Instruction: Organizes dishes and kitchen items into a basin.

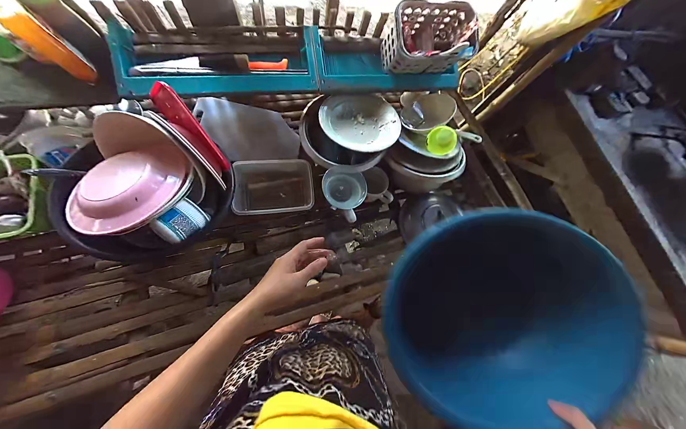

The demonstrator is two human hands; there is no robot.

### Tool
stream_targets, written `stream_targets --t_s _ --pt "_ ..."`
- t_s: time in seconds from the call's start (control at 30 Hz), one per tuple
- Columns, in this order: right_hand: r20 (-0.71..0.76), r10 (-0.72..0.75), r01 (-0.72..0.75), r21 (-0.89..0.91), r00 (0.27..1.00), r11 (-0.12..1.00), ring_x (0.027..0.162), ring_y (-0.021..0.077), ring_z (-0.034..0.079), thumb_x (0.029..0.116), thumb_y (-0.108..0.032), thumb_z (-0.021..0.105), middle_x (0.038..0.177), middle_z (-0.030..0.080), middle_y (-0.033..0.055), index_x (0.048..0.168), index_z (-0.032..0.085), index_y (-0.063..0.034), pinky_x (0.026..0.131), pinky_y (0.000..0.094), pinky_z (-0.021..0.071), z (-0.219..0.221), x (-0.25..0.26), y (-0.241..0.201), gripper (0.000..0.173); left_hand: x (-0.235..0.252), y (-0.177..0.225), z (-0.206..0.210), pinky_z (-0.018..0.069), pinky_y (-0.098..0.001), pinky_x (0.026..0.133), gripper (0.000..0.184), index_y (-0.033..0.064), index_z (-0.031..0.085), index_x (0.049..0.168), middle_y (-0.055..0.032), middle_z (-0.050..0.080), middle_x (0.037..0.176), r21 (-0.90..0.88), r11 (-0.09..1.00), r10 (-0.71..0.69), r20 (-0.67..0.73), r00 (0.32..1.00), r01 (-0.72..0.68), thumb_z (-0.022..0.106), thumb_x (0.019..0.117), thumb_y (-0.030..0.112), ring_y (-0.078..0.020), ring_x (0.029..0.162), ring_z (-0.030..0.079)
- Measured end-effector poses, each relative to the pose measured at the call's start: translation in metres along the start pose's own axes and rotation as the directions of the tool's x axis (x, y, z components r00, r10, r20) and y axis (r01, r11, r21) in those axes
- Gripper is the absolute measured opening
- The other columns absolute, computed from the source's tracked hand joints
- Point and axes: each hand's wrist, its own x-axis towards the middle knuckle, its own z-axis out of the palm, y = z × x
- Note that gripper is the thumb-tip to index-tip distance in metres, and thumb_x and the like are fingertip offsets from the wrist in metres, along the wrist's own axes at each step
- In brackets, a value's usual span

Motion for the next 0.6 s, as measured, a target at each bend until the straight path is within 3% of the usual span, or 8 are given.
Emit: stream_targets --t_s 0.03,0.1,0.2,0.3,0.4,0.47,0.53,0.6 --pt "0.060 0.015 -0.015 -0.014 0.998 1.000 0.092 0.0080 0.066 0.0798 0.001 0.061 0.109 0.063 0.0067 0.135 0.046 0.0034 0.076 0.0297 0.0595 0.020 0.011 0.018 0.057 -0.007 -0.005 -0.006 0.0557 -0.0379 0.102 0.062 0.0092 0.039 0.155 -0.0086 0.062 0.141 -0.036 0.999 -0.037 0.024 0.999 0.038 0.058 0.1028 0.039 -0.0182 0.118 0.067" --pt "0.115 0.106 -0.104 -0.023 0.988 0.994 0.079 0.0051 0.067 0.0656 0.002 0.062 0.096 0.066 0.0011 0.126 0.052 -0.0015 0.065 0.0270 0.0601 0.082 0.012 0.027 0.061 -0.029 -0.017 -0.022 0.0594 -0.0396 0.095 0.066 0.0104 0.036 0.156 -0.0103 0.062 0.140 -0.057 0.992 -0.111 0.000 0.994 0.110 0.057 0.1020 0.042 -0.0200 0.114 0.068" --pt "0.384 0.204 -0.238 0.043 0.901 0.970 0.070 0.0066 0.070 0.0624 0.008 0.058 0.083 0.071 -0.0008 0.110 0.057 -0.0025 0.061 0.0264 0.0620 0.162 -0.005 0.029 0.049 -0.065 -0.041 -0.051 0.0600 -0.0406 0.092 0.071 0.0054 0.040 0.152 -0.0135 0.066 0.128 -0.044 0.973 -0.230 -0.199 0.953 0.226 0.064 0.0961 0.042 -0.0190 0.108 0.070" --pt "0.575 0.278 -0.325 -0.022 0.770 0.945 0.070 0.0106 0.071 0.0635 0.010 0.059 0.084 0.072 0.0033 0.108 0.060 -0.0006 0.062 0.0292 0.0622 0.216 -0.021 0.040 0.046 -0.095 -0.076 -0.077 0.0615 -0.0385 0.089 0.060 -0.0011 0.050 0.141 -0.0143 0.070 0.116 -0.107 0.957 -0.290 -0.396 0.871 0.270 0.070 0.0915 0.026 -0.0183 0.100 0.072" --pt "0.719 0.377 -0.333 -0.211 0.584 0.919 0.074 0.0135 0.071 0.0764 0.006 0.063 0.088 0.072 0.0065 0.111 0.062 0.0009 0.068 0.0317 0.0622 0.249 -0.023 0.054 0.035 -0.123 -0.107 -0.088 0.0618 -0.0389 0.083 0.049 -0.0037 0.053 0.135 -0.0156 0.070 0.111 -0.194 0.934 -0.358 -0.484 0.798 0.302 0.064 0.0909 0.015 -0.0195 0.093 0.073" --pt "0.804 0.415 -0.236 -0.344 0.425 0.909 0.080 0.0139 0.071 0.1011 -0.014 0.058 0.093 0.072 0.0071 0.116 0.063 0.0000 0.073 0.0327 0.0615 0.269 -0.007 0.051 0.021 -0.135 -0.121 -0.088 0.0611 -0.0394 0.080 0.045 -0.0046 0.056 0.130 -0.0157 0.071 0.107 -0.238 0.918 -0.397 -0.544 0.739 0.318 0.064 0.0903 0.013 -0.0196 0.089 0.072" --pt "0.782 0.444 -0.092 -0.453 0.438 0.887 0.083 0.0170 0.064 0.1114 -0.033 0.044 0.097 0.063 0.0092 0.123 0.058 0.0001 0.073 0.0352 0.0556 0.299 0.009 0.039 0.038 -0.145 -0.131 -0.084 0.0602 -0.0386 0.079 0.042 -0.0063 0.057 0.128 -0.0163 0.070 0.105 -0.258 0.913 -0.408 -0.605 0.684 0.316 0.064 0.0901 0.011 -0.0186 0.087 0.071" --pt "0.684 0.436 -0.077 -0.488 0.585 0.869 0.090 0.0273 0.066 0.1108 -0.036 0.046 0.107 0.063 0.0191 0.139 0.049 0.0022 0.080 0.0439 0.0567 0.333 0.026 0.033 0.048 -0.155 -0.138 -0.081 0.0600 -0.0362 0.078 0.041 -0.0075 0.056 0.127 -0.0162 0.069 0.104 -0.268 0.913 -0.408 -0.649 0.642 0.309 0.064 0.0907 0.010 -0.0165 0.086 0.070"
